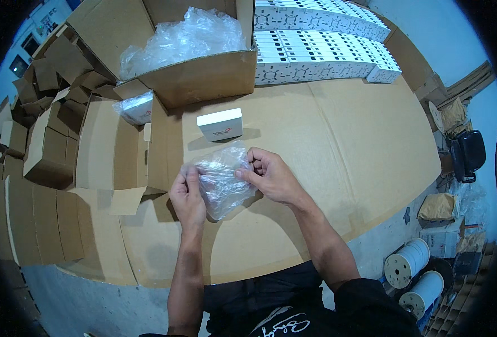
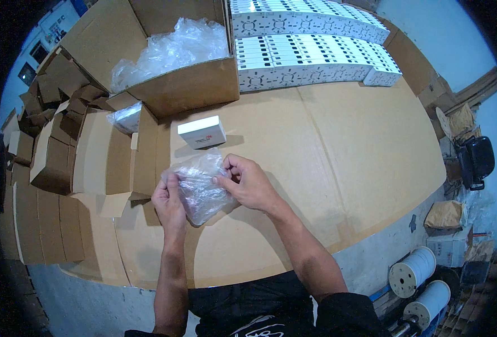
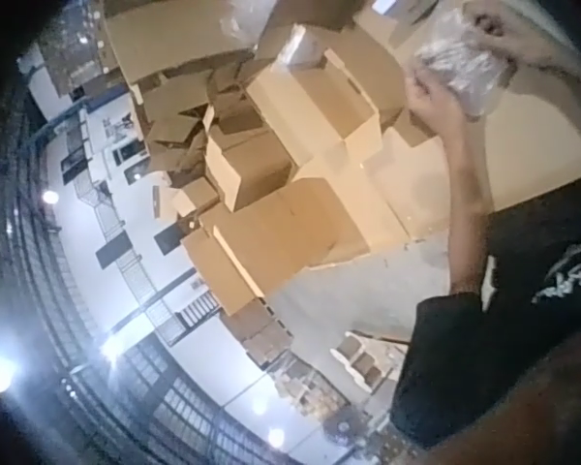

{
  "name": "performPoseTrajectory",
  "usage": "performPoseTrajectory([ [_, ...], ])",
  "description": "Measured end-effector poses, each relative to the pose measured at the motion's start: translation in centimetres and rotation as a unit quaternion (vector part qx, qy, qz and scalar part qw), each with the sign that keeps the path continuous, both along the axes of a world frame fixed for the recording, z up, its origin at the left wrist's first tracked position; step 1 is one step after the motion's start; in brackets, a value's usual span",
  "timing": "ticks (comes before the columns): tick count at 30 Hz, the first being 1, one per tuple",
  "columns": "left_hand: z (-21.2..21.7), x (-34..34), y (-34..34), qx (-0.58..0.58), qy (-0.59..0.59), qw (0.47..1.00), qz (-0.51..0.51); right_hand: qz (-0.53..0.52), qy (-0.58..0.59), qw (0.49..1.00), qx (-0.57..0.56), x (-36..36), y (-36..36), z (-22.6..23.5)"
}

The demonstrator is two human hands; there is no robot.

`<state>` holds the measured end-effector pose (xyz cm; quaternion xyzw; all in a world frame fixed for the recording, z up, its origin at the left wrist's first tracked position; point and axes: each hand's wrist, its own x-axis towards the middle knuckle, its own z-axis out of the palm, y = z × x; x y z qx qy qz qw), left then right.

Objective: Packing small product boxes into plastic bags and then into larger cardboard shipping boxes.

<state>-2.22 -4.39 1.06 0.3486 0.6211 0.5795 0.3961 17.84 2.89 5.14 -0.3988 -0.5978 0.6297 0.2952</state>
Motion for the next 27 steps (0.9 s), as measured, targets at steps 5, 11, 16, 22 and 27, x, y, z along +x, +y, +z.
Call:
performPoseTrajectory([
  [5, 0.5, 0.9, 0.1, 0.066, -0.187, 0.98, 0.014, 0.006, -0.02, 1.0, 0.019, 0.1, 0.1, -0.1],
  [11, 2.0, 1.3, -0.2, -0.003, -0.068, 0.991, -0.114, -0.048, 0.077, 0.996, 0.012, 0.0, 0.2, -0.3],
  [16, 3.0, 1.5, -0.2, -0.002, -0.036, 0.987, -0.158, -0.173, 0.158, 0.972, -0.017, 0.8, 0.9, -0.6],
  [22, 2.4, 1.6, -0.1, -0.012, -0.028, 0.985, -0.167, -0.16, -0.1, 0.878, 0.439, 1.1, 0.7, 3.7],
  [27, 2.1, 1.6, 0.1, 0.006, -0.011, 0.988, -0.157, -0.059, -0.218, 0.818, 0.529, 0.2, 0.7, 4.3],
])
